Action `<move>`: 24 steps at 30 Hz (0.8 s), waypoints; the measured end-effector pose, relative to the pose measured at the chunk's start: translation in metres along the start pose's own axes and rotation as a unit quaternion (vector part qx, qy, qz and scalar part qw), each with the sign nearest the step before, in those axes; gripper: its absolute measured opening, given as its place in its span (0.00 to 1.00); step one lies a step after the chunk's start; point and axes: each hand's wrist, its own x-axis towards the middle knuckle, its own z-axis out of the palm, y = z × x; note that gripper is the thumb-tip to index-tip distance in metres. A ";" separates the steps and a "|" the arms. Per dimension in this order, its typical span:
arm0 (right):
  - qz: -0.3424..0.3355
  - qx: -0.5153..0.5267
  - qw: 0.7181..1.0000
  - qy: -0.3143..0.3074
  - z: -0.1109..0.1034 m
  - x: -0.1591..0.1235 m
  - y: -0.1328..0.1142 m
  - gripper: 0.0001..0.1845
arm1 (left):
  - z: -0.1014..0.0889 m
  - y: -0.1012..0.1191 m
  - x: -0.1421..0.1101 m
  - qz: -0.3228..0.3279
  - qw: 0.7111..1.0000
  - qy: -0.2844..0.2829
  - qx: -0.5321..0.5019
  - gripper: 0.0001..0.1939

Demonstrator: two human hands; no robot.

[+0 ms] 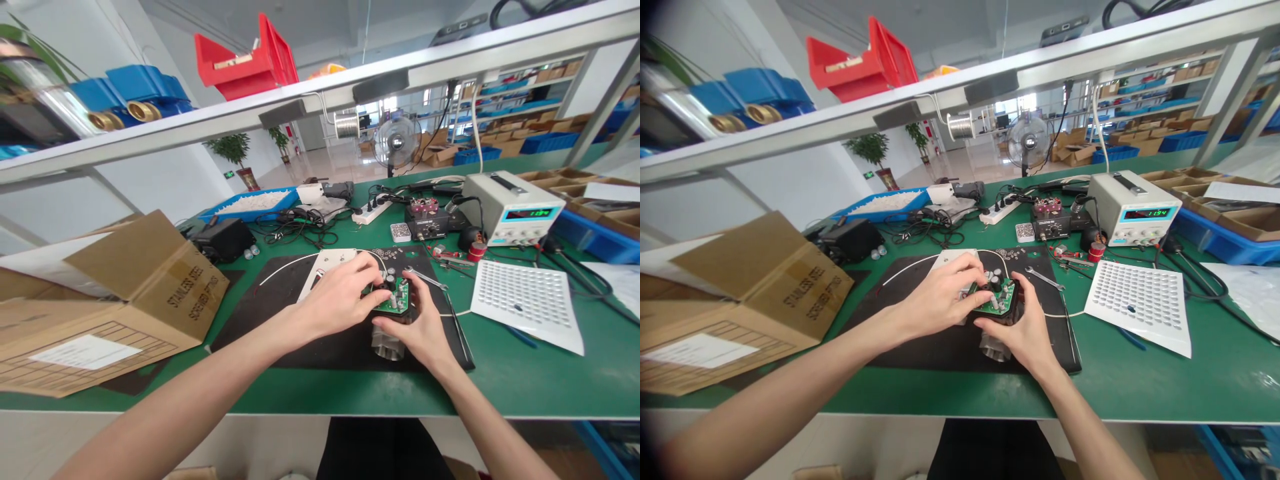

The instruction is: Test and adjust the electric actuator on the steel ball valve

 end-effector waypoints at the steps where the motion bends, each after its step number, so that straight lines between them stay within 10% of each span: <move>1: -0.001 -0.003 1.000 0.001 0.000 0.000 0.000 0.54 | 0.000 -0.001 0.000 -0.001 1.000 0.004 -0.001 0.11; 24: -0.011 0.073 0.997 0.006 0.002 -0.001 0.015 0.53 | 0.027 0.007 -0.003 -0.109 0.989 0.060 -0.085 0.08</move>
